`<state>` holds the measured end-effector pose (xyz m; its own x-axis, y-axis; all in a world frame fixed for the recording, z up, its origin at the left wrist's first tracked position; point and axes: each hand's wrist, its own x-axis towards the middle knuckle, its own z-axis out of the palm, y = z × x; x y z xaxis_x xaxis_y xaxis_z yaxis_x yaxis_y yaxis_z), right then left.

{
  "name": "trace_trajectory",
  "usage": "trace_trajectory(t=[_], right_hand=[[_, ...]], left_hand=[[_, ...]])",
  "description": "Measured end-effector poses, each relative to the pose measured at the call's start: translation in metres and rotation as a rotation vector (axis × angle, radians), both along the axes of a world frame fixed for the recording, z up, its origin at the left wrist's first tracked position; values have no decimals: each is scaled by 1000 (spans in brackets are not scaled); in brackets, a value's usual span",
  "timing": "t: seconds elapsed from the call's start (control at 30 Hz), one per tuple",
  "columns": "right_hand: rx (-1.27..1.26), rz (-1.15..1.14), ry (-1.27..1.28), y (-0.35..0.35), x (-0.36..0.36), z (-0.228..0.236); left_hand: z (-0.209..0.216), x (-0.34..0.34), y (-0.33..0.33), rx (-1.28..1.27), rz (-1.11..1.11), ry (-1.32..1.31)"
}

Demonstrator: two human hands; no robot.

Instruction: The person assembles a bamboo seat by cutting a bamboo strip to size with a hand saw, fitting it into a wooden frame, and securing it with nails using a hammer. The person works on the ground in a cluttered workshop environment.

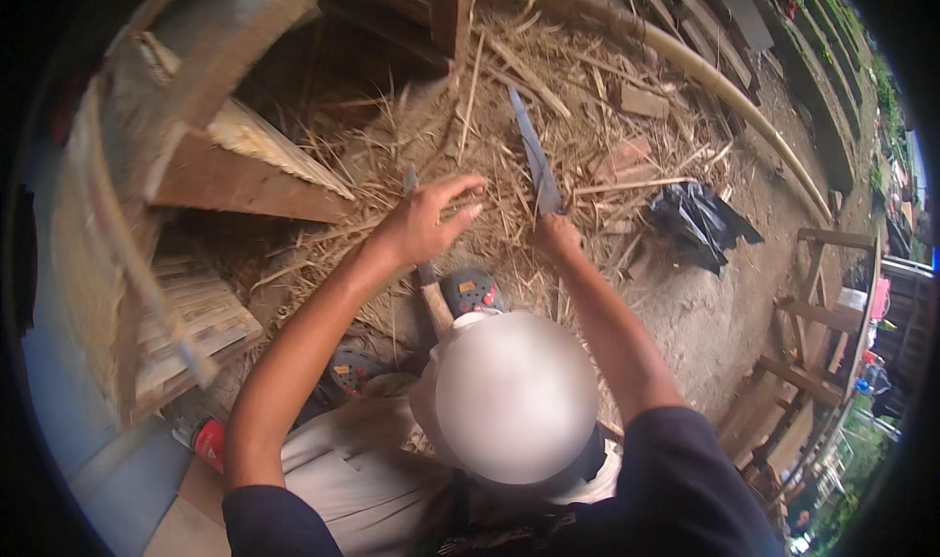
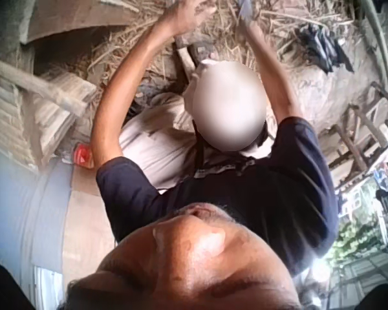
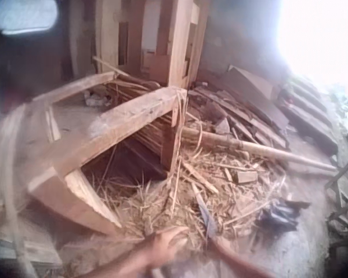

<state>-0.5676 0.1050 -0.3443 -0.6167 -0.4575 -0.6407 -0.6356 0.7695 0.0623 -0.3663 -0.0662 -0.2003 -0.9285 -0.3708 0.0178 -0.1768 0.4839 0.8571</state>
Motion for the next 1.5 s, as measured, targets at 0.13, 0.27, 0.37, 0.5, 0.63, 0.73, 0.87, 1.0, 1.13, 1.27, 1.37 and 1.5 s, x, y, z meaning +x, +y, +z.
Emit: trace_trajectory(t=[0.13,0.27,0.37,0.5,0.63,0.73,0.87,1.0,1.13,1.27,1.37,1.5], right_hand=[[45,-258,241,23,29,-47],[-92,-240,124,38,36,-36],[-345,-154,81,41,39,-2],[-760,-387,-295,22,51,78],[-1011,-1020,-636,-21,57,192],[-916,-1199,-871,-43,57,282],[-854,-1117,-777,-53,78,374],[-798,-1226,-885,-51,103,431],[-732,-1265,-926,-49,129,466],[-719,-1287,-784,-60,173,492],[-794,-1309,-686,-72,217,513],[-905,-1410,-558,-88,278,542]], left_hand=[[-41,-8,-16,287,189,-45],[-52,7,5,499,371,-78],[-40,26,41,747,492,-128],[9,33,85,778,533,-134],[130,45,117,633,614,-137],[238,72,115,778,563,-207],[328,119,65,398,533,-160],[337,170,-30,-112,964,-262],[294,205,-158,-546,891,-340],[251,219,-255,-618,699,-445],[229,222,-274,-617,591,-538],[216,221,-272,-684,650,-487]])
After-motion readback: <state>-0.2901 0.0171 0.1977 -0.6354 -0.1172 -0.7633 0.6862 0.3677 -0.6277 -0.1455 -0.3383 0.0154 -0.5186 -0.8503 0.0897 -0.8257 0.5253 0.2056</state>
